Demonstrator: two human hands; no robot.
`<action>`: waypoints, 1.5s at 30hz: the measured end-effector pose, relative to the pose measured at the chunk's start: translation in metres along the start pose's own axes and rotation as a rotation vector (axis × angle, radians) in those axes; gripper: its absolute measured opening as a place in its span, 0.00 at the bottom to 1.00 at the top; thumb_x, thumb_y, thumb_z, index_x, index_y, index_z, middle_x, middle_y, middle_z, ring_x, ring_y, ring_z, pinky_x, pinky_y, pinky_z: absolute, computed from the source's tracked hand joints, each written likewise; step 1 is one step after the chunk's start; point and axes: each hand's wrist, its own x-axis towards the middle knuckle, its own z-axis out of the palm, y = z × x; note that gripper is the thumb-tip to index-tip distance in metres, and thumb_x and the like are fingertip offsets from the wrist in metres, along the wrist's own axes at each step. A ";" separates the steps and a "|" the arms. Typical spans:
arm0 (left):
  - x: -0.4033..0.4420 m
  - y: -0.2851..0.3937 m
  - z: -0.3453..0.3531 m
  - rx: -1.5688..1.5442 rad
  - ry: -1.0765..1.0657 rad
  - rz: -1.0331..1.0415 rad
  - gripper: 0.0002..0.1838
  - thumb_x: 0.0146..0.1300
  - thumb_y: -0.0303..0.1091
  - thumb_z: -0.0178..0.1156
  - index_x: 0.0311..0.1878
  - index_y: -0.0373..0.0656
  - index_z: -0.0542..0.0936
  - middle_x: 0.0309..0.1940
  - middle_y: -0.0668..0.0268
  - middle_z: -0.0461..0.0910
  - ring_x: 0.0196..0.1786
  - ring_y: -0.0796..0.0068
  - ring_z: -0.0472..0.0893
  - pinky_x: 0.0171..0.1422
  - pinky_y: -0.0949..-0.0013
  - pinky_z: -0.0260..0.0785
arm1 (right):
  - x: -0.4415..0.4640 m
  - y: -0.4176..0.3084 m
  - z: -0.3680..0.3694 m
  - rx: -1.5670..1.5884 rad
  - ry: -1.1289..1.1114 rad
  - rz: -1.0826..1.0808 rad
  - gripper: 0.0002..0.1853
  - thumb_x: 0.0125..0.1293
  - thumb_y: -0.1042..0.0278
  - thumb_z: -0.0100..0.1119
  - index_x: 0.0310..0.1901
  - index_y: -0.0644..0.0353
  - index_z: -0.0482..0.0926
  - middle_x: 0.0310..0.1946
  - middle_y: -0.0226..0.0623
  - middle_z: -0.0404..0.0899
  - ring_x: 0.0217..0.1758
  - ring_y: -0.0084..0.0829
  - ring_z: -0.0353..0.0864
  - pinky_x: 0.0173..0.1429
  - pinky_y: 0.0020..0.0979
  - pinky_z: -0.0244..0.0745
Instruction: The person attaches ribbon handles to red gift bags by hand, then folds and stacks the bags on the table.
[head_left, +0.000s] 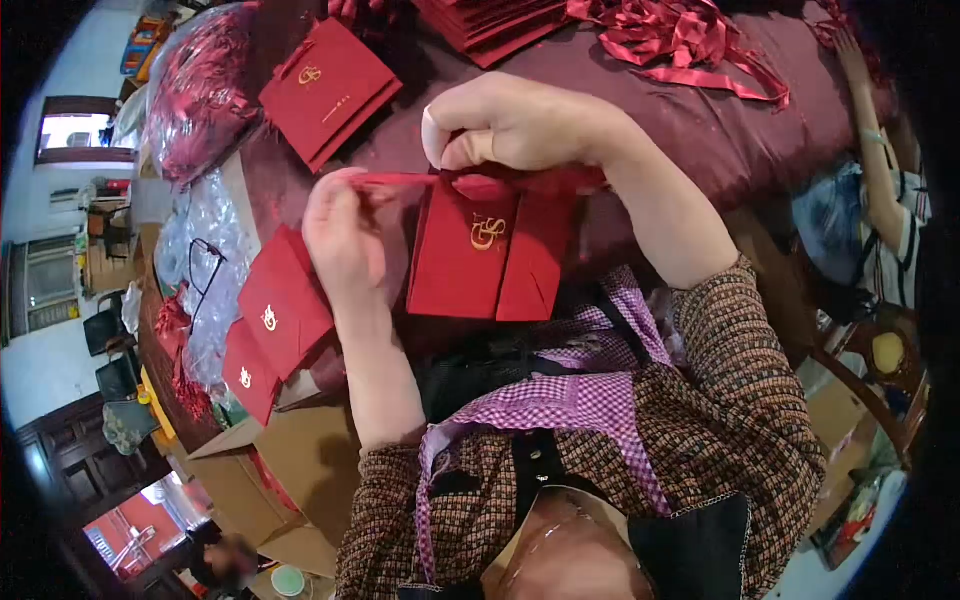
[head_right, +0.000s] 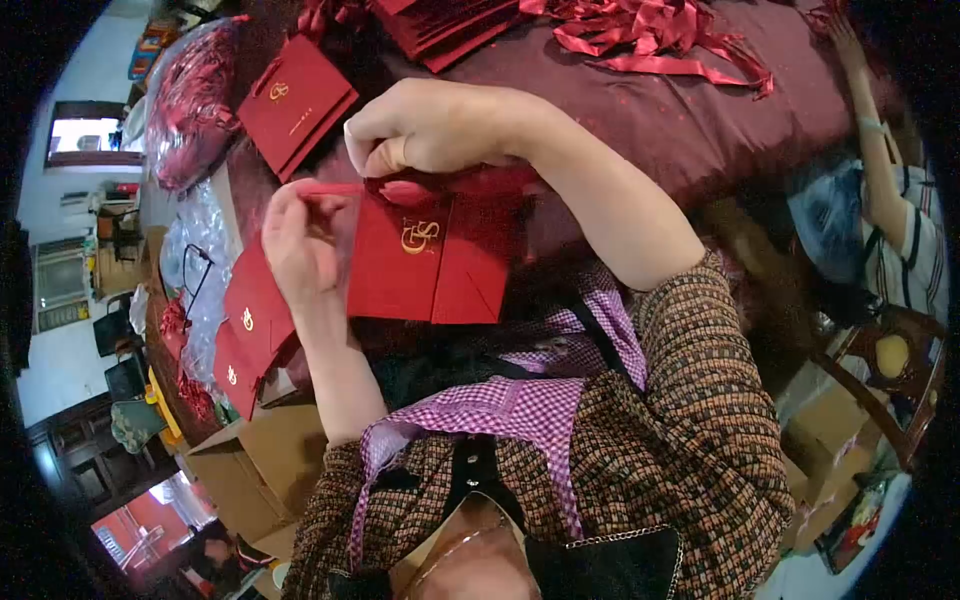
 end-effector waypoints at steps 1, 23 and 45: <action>0.002 0.005 -0.006 0.031 0.065 0.010 0.08 0.70 0.29 0.52 0.44 0.33 0.76 0.35 0.62 0.79 0.35 0.70 0.79 0.45 0.69 0.73 | -0.001 0.003 -0.002 0.027 0.013 0.022 0.02 0.62 0.77 0.57 0.35 0.64 0.75 0.29 0.37 0.77 0.34 0.29 0.77 0.41 0.29 0.72; -0.039 0.019 0.031 0.846 0.119 0.083 0.06 0.58 0.25 0.65 0.32 0.34 0.78 0.27 0.72 0.73 0.30 0.85 0.69 0.36 0.79 0.62 | 0.008 0.021 -0.004 0.022 0.315 -0.019 0.11 0.63 0.70 0.61 0.46 0.64 0.78 0.34 0.33 0.80 0.38 0.23 0.77 0.47 0.26 0.73; -0.042 0.015 0.017 0.617 0.452 0.045 0.06 0.62 0.26 0.61 0.34 0.31 0.80 0.25 0.74 0.75 0.29 0.87 0.69 0.33 0.81 0.61 | -0.004 0.001 -0.041 0.652 0.185 0.247 0.12 0.68 0.75 0.55 0.50 0.66 0.78 0.38 0.40 0.82 0.38 0.26 0.81 0.41 0.28 0.77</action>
